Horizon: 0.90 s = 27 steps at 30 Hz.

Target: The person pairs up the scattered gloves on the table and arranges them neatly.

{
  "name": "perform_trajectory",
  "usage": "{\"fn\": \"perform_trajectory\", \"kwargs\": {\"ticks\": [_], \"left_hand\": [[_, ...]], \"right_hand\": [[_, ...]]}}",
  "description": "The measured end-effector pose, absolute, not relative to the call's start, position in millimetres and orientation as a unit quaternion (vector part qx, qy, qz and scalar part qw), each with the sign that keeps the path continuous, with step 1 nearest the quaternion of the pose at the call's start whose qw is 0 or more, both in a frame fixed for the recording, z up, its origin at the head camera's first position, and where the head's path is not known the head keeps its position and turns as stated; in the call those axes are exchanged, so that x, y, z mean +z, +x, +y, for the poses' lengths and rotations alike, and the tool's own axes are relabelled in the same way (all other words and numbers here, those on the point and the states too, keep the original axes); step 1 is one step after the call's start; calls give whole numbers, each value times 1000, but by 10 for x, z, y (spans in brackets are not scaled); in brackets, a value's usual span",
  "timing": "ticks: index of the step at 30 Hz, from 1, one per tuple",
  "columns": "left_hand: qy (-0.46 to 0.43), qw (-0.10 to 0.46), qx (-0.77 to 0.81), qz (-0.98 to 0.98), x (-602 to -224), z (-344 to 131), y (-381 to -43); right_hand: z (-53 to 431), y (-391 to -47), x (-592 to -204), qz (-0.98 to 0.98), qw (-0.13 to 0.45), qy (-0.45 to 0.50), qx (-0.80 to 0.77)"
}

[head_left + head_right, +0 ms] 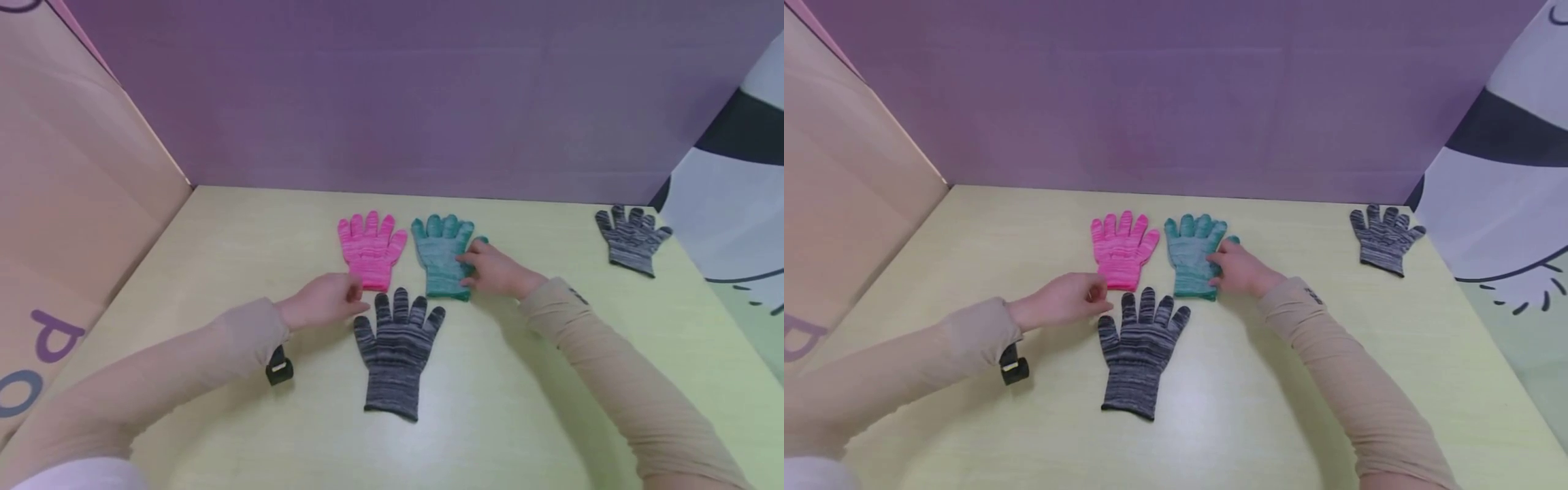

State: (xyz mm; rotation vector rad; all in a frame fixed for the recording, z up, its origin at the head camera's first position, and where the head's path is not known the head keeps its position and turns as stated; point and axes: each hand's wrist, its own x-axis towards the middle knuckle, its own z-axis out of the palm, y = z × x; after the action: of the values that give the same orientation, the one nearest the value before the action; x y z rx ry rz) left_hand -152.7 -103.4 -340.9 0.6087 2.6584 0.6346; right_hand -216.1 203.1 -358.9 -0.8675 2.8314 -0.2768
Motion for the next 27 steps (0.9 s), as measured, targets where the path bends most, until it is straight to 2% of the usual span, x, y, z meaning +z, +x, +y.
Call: {"fn": "perform_trajectory", "kwargs": {"ticks": [3,6,11,14,27], "left_hand": [[283,94,207,932,-3326,-978,-1502],[370,68,171,911,-3266,-927,-1439],[487,103,102,861,-3277,-853,-1302],[518,130,79,842,-3349,-803,-1248],[532,137,77,832,-3515,-747,-1193]], "right_hand": [[2029,-2157,-3590,949,83,-290,-92],[2032,-2156,-3592,949,82,-290,-92],[2034,-2155,-3594,948,74,-298,-90],[2035,-2158,-3598,948,72,-298,-88],[2037,-2153,-3597,948,80,-295,-91]]}}
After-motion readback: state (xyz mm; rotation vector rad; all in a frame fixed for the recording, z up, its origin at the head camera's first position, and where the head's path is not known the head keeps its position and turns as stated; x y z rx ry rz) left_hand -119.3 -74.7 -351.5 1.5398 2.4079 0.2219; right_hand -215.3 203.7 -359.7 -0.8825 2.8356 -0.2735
